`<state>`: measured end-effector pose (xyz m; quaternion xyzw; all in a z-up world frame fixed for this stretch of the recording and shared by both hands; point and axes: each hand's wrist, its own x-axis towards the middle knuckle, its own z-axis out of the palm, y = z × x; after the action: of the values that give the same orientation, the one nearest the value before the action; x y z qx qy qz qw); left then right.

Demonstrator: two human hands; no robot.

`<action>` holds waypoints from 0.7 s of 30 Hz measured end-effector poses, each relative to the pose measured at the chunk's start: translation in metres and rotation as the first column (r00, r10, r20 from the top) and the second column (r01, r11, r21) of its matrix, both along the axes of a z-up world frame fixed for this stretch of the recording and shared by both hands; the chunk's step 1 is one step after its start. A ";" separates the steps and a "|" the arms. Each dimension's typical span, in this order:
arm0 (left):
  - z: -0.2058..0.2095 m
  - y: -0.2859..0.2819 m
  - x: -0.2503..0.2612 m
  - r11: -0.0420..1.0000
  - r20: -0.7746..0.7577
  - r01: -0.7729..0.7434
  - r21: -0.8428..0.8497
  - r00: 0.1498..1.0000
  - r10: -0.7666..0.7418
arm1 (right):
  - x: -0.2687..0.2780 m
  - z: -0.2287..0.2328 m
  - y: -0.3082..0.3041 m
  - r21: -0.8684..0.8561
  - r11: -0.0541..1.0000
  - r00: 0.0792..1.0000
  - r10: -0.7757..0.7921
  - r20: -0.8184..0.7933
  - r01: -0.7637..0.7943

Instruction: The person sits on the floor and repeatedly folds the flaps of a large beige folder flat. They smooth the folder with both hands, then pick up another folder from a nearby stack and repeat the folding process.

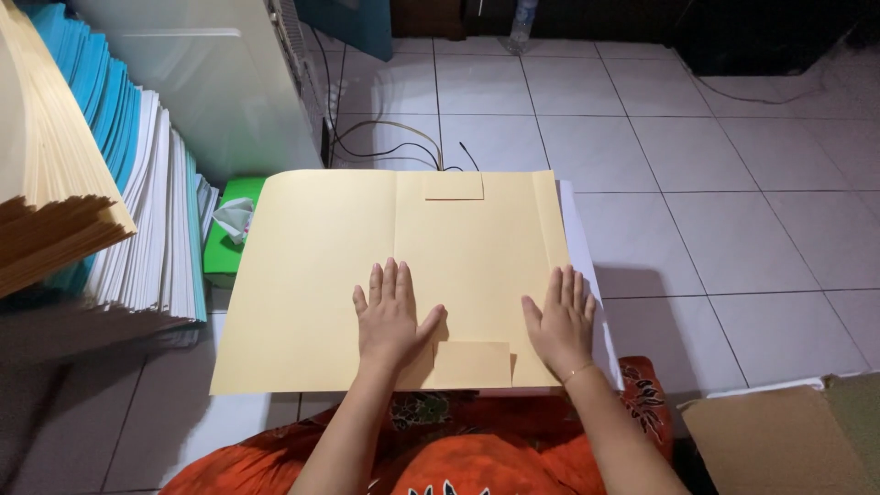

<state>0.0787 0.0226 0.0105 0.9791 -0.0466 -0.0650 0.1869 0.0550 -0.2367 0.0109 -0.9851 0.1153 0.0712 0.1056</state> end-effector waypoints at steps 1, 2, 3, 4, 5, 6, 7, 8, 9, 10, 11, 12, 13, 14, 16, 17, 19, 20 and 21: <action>-0.012 0.001 0.003 1.000 0.004 0.005 0.000 1.000 -0.005 | -0.018 -0.021 -0.007 0.000 1.000 1.000 -0.005 0.004 0.005; -0.025 0.001 0.005 1.000 0.071 0.015 0.028 0.997 -0.017 | -0.037 -0.041 -0.014 -0.005 1.000 0.995 0.004 0.104 -0.004; -0.037 0.002 0.009 0.998 0.138 0.023 0.055 0.990 -0.031 | -0.054 -0.062 -0.021 -0.011 1.000 0.979 0.014 0.202 -0.012; -0.037 0.001 0.008 0.998 0.140 0.024 0.055 0.990 -0.031 | -0.056 -0.060 -0.022 -0.011 1.000 0.979 0.014 0.204 -0.012; -0.036 0.000 0.008 0.998 0.135 0.023 0.057 0.990 -0.031 | -0.058 -0.058 -0.022 -0.009 1.000 0.986 0.008 0.165 -0.007; -0.036 0.001 0.008 0.998 0.130 0.021 0.059 0.991 -0.028 | -0.058 -0.056 -0.022 -0.006 1.000 0.992 0.005 0.126 -0.004; -0.022 0.000 0.005 0.998 0.132 0.019 0.060 0.991 -0.026 | -0.044 -0.042 -0.019 -0.006 1.000 0.992 0.007 0.128 -0.006; -0.009 -0.001 0.002 0.999 0.058 0.014 0.048 0.998 -0.017 | -0.030 -0.027 -0.017 0.004 1.000 0.999 0.015 0.044 -0.016; 0.005 -0.002 -0.001 0.999 -0.017 0.010 0.037 1.000 -0.009 | -0.015 -0.012 -0.015 0.016 1.000 0.999 0.025 -0.039 -0.025; 0.005 -0.003 -0.001 0.999 -0.015 0.006 0.038 1.000 -0.006 | 0.011 -0.015 -0.019 0.017 0.999 0.999 0.029 -0.037 -0.028; 0.004 -0.005 0.000 0.999 -0.016 0.004 0.034 1.000 -0.004 | 0.038 -0.017 -0.023 0.002 1.000 1.000 0.019 -0.020 -0.019; 0.004 -0.006 0.000 0.999 -0.019 0.003 0.033 1.000 -0.002 | 0.064 -0.021 -0.026 -0.010 1.000 1.000 0.009 -0.006 -0.009; 0.005 -0.007 -0.001 0.999 -0.019 0.001 0.036 1.000 0.000 | 0.093 -0.027 -0.029 -0.007 1.000 1.000 0.011 -0.005 -0.011; 0.007 -0.009 0.000 0.999 -0.033 0.002 0.043 0.999 -0.001 | 0.122 -0.031 -0.033 -0.020 1.000 1.000 0.010 0.007 -0.010; 0.009 -0.012 0.003 0.999 -0.048 0.002 0.051 0.999 0.001 | 0.174 -0.038 -0.038 -0.032 0.999 1.000 0.011 0.019 -0.011; 0.008 -0.012 0.004 0.998 -0.043 0.004 0.057 0.999 -0.001 | 0.196 -0.041 -0.038 -0.030 0.999 0.999 0.032 0.040 -0.031; 0.006 -0.013 0.006 0.998 -0.040 0.004 0.062 0.999 -0.002 | 0.224 -0.044 -0.036 -0.029 0.998 0.997 0.054 0.060 -0.052; 0.008 -0.013 0.007 0.998 -0.045 0.003 0.058 0.999 0.000 | 0.229 -0.043 -0.034 -0.047 0.998 0.997 0.043 0.059 -0.040; 0.009 -0.014 0.006 0.999 -0.049 0.001 0.054 0.999 0.002 | 0.233 -0.041 -0.033 -0.065 0.997 0.998 0.032 0.057 -0.028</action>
<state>0.0851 0.0084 0.0192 0.9819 -0.0401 -0.0900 0.1616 0.2883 -0.2693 -0.0305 -0.9913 0.0995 0.0402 0.0762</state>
